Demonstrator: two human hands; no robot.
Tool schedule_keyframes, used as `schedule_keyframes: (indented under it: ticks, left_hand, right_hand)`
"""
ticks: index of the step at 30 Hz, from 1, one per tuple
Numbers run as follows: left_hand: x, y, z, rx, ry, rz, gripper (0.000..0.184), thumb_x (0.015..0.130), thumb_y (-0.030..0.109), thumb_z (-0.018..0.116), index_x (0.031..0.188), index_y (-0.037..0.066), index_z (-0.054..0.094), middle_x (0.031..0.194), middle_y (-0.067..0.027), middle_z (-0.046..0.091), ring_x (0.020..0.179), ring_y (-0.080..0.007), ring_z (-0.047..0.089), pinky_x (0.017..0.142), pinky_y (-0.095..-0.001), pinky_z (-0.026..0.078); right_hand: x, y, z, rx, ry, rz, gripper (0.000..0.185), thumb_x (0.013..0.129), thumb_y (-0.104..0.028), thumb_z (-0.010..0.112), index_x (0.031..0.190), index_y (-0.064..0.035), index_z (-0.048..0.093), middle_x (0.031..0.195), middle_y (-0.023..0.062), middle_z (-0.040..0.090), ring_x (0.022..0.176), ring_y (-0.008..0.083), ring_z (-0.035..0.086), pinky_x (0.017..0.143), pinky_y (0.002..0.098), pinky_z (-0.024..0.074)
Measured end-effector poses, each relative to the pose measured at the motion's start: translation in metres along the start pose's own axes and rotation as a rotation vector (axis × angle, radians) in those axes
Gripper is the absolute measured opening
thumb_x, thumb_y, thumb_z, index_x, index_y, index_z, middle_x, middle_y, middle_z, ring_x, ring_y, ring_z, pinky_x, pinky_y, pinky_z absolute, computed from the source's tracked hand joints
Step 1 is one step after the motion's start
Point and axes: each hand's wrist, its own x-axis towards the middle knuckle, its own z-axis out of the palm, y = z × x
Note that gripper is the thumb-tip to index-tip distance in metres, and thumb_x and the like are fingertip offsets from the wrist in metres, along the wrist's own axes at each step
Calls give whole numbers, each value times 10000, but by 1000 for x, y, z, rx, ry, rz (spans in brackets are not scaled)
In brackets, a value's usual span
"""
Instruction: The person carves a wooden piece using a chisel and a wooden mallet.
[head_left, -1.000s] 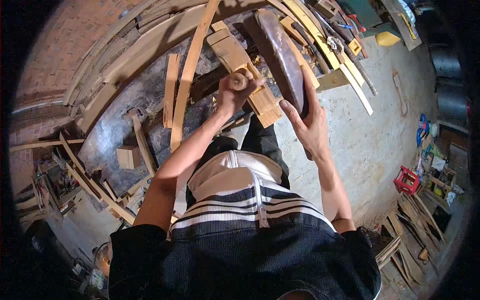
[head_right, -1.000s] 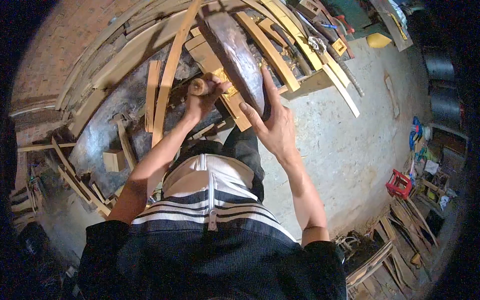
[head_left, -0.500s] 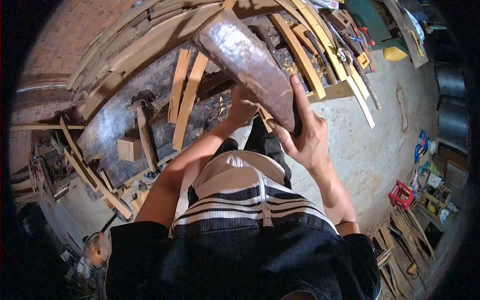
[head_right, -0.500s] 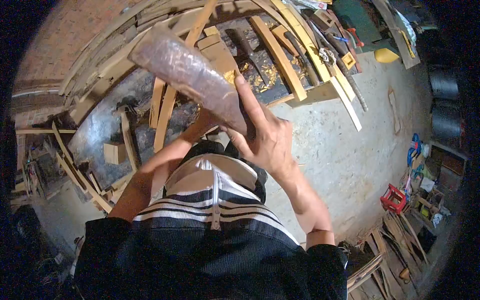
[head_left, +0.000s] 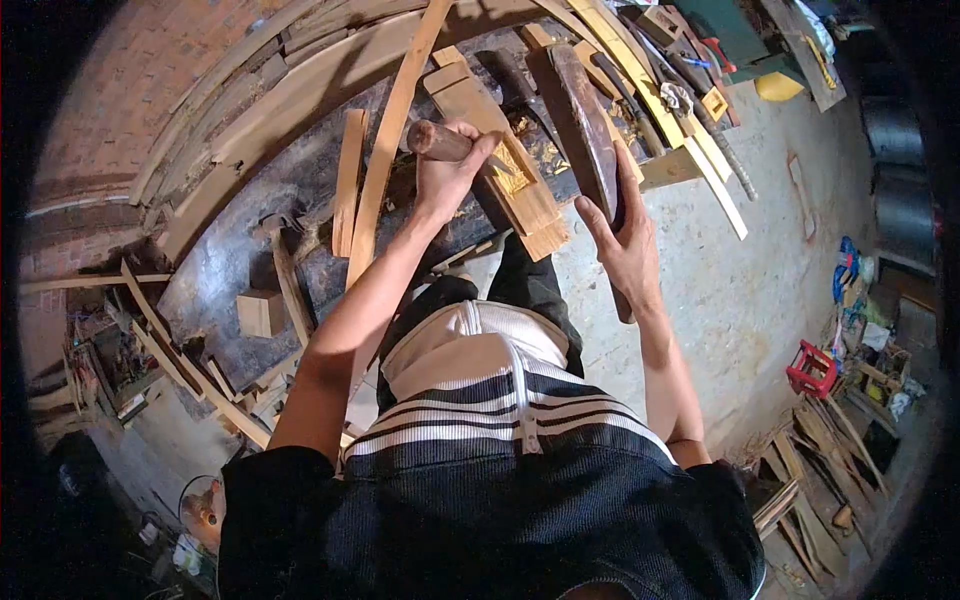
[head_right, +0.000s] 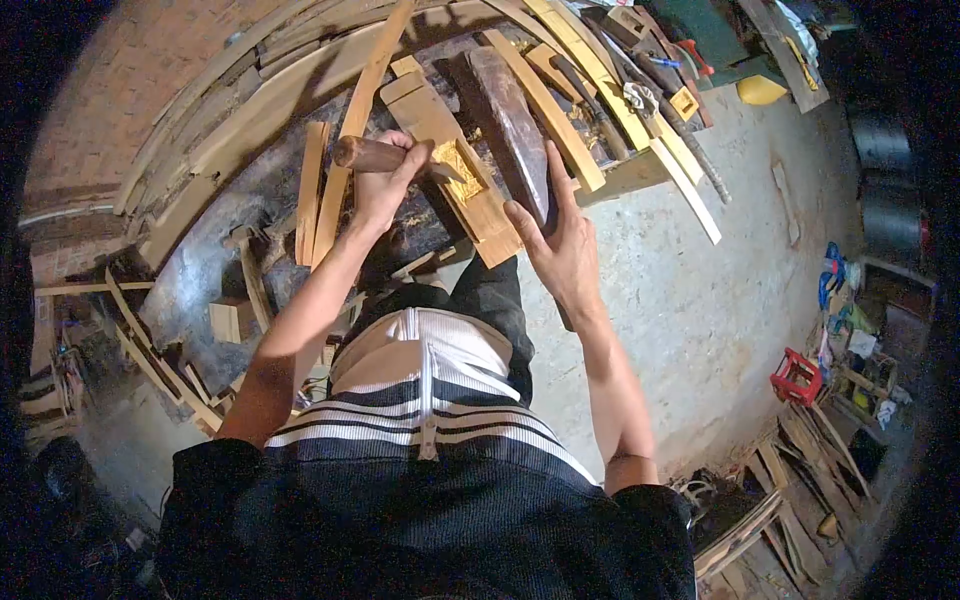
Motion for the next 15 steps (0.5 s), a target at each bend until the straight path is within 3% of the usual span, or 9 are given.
schedule_keyframes:
  ticks: [4,6,7,8,10,11,12,14,15]
  left_hand:
    - [-11,-10,7,-14,-107,-21,162,865,116,754,815,22,632,755,10,633,664,-68,569,600,-257,467]
    - [-14,-19,13,223,-199,80,151,865,105,748,806,24,635,732,25,627,650,-68,569,583,-258,466]
    - [-19,0,14,102,-216,65,171,876,87,730,779,-12,630,778,-32,648,685,-99,617,597,-257,472]
    - [-20,5,16,103,-218,59,171,876,87,730,779,-12,630,778,-32,648,685,-99,617,597,-257,472]
    - [-19,10,18,-3,-246,138,231,855,91,756,727,39,570,662,37,551,624,-44,497,574,-240,421]
    - [-19,3,20,200,-247,255,237,856,61,737,713,51,549,660,36,528,641,-30,462,589,-235,406]
    - [-23,1,21,-27,-259,115,216,860,37,717,720,56,554,670,36,530,661,-17,473,611,-213,397]
    - [-28,-3,19,245,-234,242,146,845,33,724,805,53,585,760,-19,591,721,-97,566,677,-268,444]
    - [-26,-33,26,416,-69,675,132,861,75,705,934,57,597,902,-79,627,859,-233,626,768,-384,474]
  right_hand:
    - [-7,6,2,-62,-35,65,808,885,-434,700,1551,-217,298,1271,251,627,1139,365,647,933,422,512]
    - [-8,7,6,-68,-45,-32,810,888,-443,696,1554,-220,292,1271,250,627,1121,357,657,914,423,522]
    - [-6,3,6,-71,-37,-78,802,896,-442,685,1554,-212,288,1271,249,627,1102,373,663,901,440,531]
    - [-8,-5,6,-69,-40,-72,802,896,-442,685,1554,-212,288,1271,249,627,1102,373,663,901,440,531]
    - [-6,-35,2,131,-17,-141,803,899,-421,682,1554,-186,282,1287,244,619,1092,396,663,910,455,529]
    - [-4,-47,0,144,17,-288,810,890,-386,690,1553,-168,279,1300,237,613,1067,406,671,875,460,551]
    - [-4,-56,-1,145,23,-286,810,890,-386,690,1553,-168,279,1300,237,613,1067,406,671,875,460,551]
    - [-4,-68,-1,-10,110,-668,809,880,-350,696,1551,-166,284,1316,241,598,1026,410,684,817,444,579]
    - [-6,-60,0,-108,-4,-673,826,856,-293,721,1538,-104,295,1403,275,510,1038,396,680,854,432,565]
